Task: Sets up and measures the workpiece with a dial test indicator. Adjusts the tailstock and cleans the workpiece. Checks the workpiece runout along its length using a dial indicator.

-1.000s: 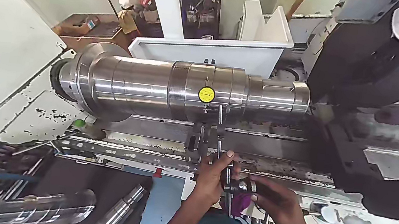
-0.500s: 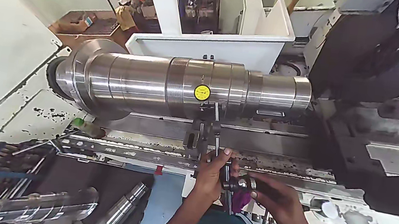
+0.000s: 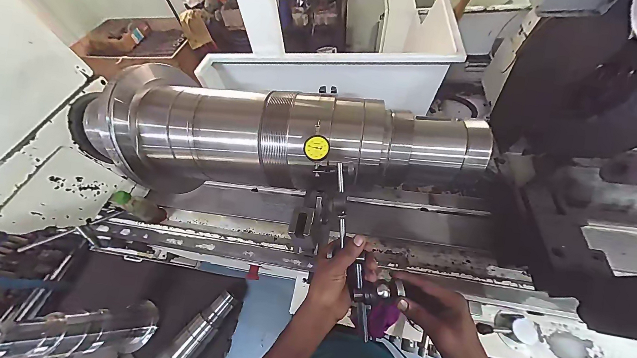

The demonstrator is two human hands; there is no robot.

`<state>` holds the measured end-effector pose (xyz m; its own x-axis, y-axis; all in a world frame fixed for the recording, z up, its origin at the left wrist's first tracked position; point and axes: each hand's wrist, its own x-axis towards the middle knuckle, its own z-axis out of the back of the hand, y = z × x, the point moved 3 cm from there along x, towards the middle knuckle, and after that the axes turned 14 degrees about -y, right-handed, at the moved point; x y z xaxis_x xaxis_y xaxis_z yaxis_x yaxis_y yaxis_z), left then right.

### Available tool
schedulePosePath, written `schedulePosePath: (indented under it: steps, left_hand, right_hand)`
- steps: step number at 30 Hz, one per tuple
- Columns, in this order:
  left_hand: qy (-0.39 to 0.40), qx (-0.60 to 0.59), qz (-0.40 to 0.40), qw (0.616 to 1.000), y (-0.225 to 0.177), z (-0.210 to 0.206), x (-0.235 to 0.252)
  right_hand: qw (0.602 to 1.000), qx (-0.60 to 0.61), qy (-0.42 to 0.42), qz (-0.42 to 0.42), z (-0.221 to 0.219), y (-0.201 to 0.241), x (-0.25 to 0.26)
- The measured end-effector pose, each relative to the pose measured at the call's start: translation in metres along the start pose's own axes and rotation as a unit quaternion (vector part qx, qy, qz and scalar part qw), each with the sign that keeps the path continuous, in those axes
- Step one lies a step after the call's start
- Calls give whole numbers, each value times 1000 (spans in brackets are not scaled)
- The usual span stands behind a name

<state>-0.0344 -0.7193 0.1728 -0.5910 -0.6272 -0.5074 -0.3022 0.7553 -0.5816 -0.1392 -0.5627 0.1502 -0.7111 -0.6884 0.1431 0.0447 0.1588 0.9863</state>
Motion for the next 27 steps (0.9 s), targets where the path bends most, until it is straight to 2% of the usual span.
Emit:
schedulePosePath:
  steps: [3,9,13,16,21,27]
  left_hand:
    - [-8,8,4,1000,-1,-1,0]
    - [-8,8,8,1000,0,-1,1]
    - [-5,4,9,1000,0,0,1]
    - [0,-3,8,1000,1,1,2]
    - [4,-2,7,1000,1,1,2]
    - [10,8,3,1000,0,1,3]
  right_hand:
    - [999,-36,-9,-8,-1,-2,1]
    - [991,-57,-54,-107,-10,-5,2]
    - [989,-55,-59,-126,-15,-6,5]
    - [991,-58,-47,-114,-14,-7,4]
    - [998,-42,33,-45,-4,-19,4]
    - [999,-33,17,-1,-15,-31,5]
